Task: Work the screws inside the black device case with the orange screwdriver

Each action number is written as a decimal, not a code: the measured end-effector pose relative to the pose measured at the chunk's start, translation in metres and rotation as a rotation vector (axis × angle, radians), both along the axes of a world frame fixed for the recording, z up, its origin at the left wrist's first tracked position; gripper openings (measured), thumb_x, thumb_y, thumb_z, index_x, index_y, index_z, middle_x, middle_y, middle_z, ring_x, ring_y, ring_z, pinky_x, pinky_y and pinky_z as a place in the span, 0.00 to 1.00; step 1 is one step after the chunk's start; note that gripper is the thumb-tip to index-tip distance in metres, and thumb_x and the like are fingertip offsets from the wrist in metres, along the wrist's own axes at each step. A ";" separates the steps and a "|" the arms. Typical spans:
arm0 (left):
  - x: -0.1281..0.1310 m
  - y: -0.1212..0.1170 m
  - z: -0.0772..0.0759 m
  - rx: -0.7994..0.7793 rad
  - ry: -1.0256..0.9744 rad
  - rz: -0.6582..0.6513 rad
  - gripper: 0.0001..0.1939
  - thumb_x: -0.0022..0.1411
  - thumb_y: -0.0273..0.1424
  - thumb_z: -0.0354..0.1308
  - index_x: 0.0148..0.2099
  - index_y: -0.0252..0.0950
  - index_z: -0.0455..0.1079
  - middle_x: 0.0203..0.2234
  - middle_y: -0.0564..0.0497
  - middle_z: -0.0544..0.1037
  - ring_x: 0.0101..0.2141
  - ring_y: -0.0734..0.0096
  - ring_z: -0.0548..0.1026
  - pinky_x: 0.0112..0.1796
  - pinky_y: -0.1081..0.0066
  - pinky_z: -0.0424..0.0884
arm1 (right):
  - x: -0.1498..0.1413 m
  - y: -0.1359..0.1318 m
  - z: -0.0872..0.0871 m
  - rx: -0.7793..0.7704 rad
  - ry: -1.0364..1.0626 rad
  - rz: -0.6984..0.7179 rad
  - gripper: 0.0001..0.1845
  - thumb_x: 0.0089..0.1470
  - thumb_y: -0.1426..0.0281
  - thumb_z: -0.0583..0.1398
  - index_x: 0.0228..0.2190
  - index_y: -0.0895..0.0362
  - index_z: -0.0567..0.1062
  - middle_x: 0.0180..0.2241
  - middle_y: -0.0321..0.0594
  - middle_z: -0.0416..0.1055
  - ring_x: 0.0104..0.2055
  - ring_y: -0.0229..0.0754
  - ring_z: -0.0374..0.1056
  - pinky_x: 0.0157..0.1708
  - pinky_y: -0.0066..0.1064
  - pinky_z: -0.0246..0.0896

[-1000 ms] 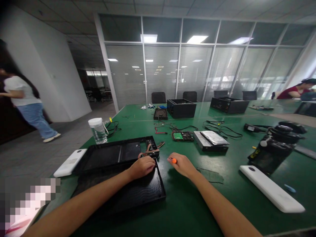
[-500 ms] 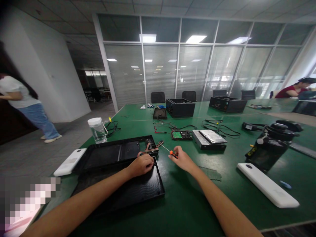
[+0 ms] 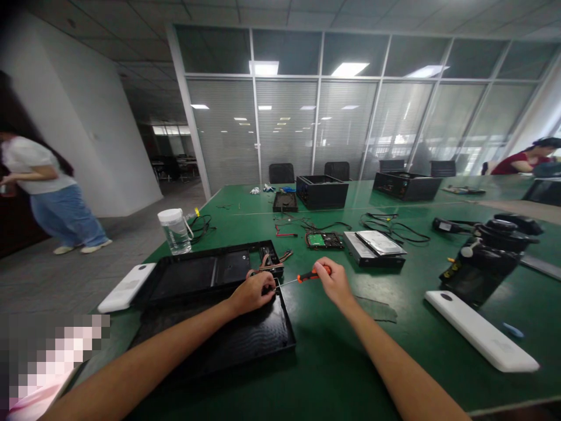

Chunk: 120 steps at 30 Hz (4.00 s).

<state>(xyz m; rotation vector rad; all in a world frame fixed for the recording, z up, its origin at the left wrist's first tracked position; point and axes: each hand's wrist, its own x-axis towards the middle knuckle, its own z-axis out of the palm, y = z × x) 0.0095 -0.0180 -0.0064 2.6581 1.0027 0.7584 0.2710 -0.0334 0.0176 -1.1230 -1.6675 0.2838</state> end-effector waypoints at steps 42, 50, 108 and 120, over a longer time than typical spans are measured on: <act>0.000 0.005 -0.014 0.043 -0.081 0.009 0.09 0.54 0.25 0.55 0.40 0.36 0.61 0.32 0.52 0.71 0.34 0.70 0.70 0.38 0.72 0.66 | -0.095 -0.010 0.117 -0.287 -1.028 -0.112 0.25 0.58 0.55 0.43 0.39 0.57 0.71 0.35 0.49 0.74 0.38 0.49 0.69 0.35 0.34 0.56; 0.001 0.004 -0.011 0.047 -0.062 0.008 0.09 0.55 0.25 0.54 0.39 0.36 0.62 0.32 0.51 0.71 0.34 0.70 0.70 0.37 0.72 0.66 | -0.092 -0.012 0.120 -0.347 -1.014 -0.121 0.27 0.59 0.56 0.40 0.40 0.58 0.71 0.38 0.50 0.73 0.40 0.50 0.69 0.37 0.35 0.56; 0.002 -0.001 -0.004 0.105 -0.010 0.008 0.05 0.55 0.26 0.52 0.37 0.36 0.62 0.31 0.50 0.71 0.34 0.68 0.69 0.36 0.71 0.64 | -0.052 0.010 0.085 -0.352 -0.380 0.316 0.19 0.54 0.59 0.50 0.27 0.59 0.72 0.22 0.35 0.67 0.24 0.34 0.61 0.24 0.25 0.52; 0.003 -0.003 0.000 0.130 0.036 -0.036 0.05 0.58 0.24 0.49 0.37 0.36 0.64 0.32 0.48 0.71 0.36 0.67 0.68 0.38 0.70 0.63 | 0.027 0.031 -0.005 -0.519 1.150 0.269 0.04 0.49 0.69 0.55 0.29 0.56 0.68 0.26 0.36 0.69 0.19 0.31 0.59 0.16 0.22 0.59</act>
